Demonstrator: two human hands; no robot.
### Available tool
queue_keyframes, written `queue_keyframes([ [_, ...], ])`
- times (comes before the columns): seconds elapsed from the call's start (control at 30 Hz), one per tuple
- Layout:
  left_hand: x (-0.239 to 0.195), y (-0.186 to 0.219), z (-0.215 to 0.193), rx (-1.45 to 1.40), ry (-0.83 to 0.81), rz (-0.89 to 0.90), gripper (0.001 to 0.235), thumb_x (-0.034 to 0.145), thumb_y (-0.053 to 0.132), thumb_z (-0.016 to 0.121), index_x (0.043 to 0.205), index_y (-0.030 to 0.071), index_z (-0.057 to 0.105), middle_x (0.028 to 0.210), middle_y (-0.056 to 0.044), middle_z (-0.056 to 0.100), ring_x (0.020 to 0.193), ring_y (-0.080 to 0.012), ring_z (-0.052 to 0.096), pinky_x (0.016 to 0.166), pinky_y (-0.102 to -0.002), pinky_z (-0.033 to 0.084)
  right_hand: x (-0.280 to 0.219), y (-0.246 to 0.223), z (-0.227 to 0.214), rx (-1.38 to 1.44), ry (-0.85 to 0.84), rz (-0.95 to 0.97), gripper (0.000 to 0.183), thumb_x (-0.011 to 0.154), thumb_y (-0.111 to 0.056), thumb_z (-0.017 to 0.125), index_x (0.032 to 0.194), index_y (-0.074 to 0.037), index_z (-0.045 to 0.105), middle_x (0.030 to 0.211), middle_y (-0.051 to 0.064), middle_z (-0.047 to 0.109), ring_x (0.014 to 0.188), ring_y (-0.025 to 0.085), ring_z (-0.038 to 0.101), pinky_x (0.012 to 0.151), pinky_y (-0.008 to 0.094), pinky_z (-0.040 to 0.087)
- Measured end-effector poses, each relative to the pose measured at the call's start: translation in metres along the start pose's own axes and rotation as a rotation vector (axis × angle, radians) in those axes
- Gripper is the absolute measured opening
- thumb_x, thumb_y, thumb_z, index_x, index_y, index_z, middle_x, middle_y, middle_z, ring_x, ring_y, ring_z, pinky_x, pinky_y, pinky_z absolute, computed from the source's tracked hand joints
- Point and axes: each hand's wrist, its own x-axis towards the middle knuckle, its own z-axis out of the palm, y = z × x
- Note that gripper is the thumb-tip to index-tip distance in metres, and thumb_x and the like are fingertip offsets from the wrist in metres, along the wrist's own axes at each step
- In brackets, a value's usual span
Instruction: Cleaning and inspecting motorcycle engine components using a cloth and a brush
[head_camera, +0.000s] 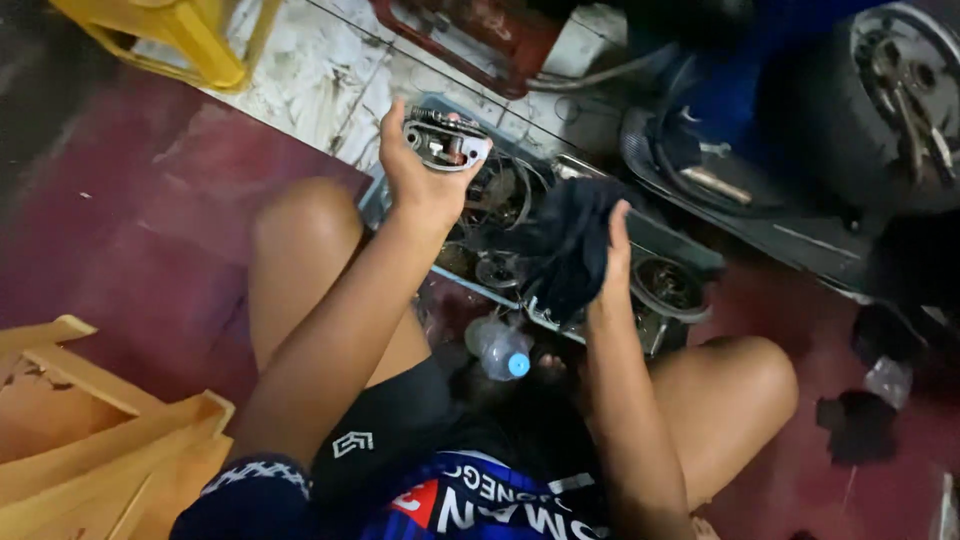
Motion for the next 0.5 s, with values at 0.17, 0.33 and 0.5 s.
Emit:
queue_keyframes([
  [0.17,-0.004,-0.023,0.003,0.036,0.003,-0.111,0.069,0.073,0.051,0.079,0.128,0.019,0.053,0.128,-0.011,0.057,0.122,-0.0434,0.058,0.108,-0.072,0.039,0.028,0.047,-0.019,0.159,0.181,0.298,0.038,0.097,-0.045,0.062,0.096,-0.009,0.076,0.079,0.015,0.070,0.073,0.030,0.071,0.070,0.042,0.058],
  [0.33,-0.005,-0.033,0.000,0.075,0.012,-0.163,0.063,0.070,0.050,0.082,0.120,0.019,0.059,0.121,-0.013,0.062,0.116,-0.0465,0.061,0.106,-0.074,0.042,0.021,0.021,-0.020,0.656,-0.032,0.429,0.071,0.095,-0.059,0.056,0.142,-0.006,0.059,0.134,0.032,0.063,0.127,0.048,0.061,0.107,0.064,0.048],
  [0.5,-0.010,-0.035,-0.003,0.091,0.032,-0.149,0.076,0.070,0.054,0.079,0.133,0.020,0.053,0.134,-0.010,0.059,0.123,-0.0436,0.059,0.107,-0.071,0.043,0.014,-0.002,-0.013,0.535,0.077,0.407,0.061,0.091,-0.052,0.066,0.130,-0.005,0.065,0.124,0.026,0.068,0.115,0.042,0.067,0.100,0.058,0.054],
])
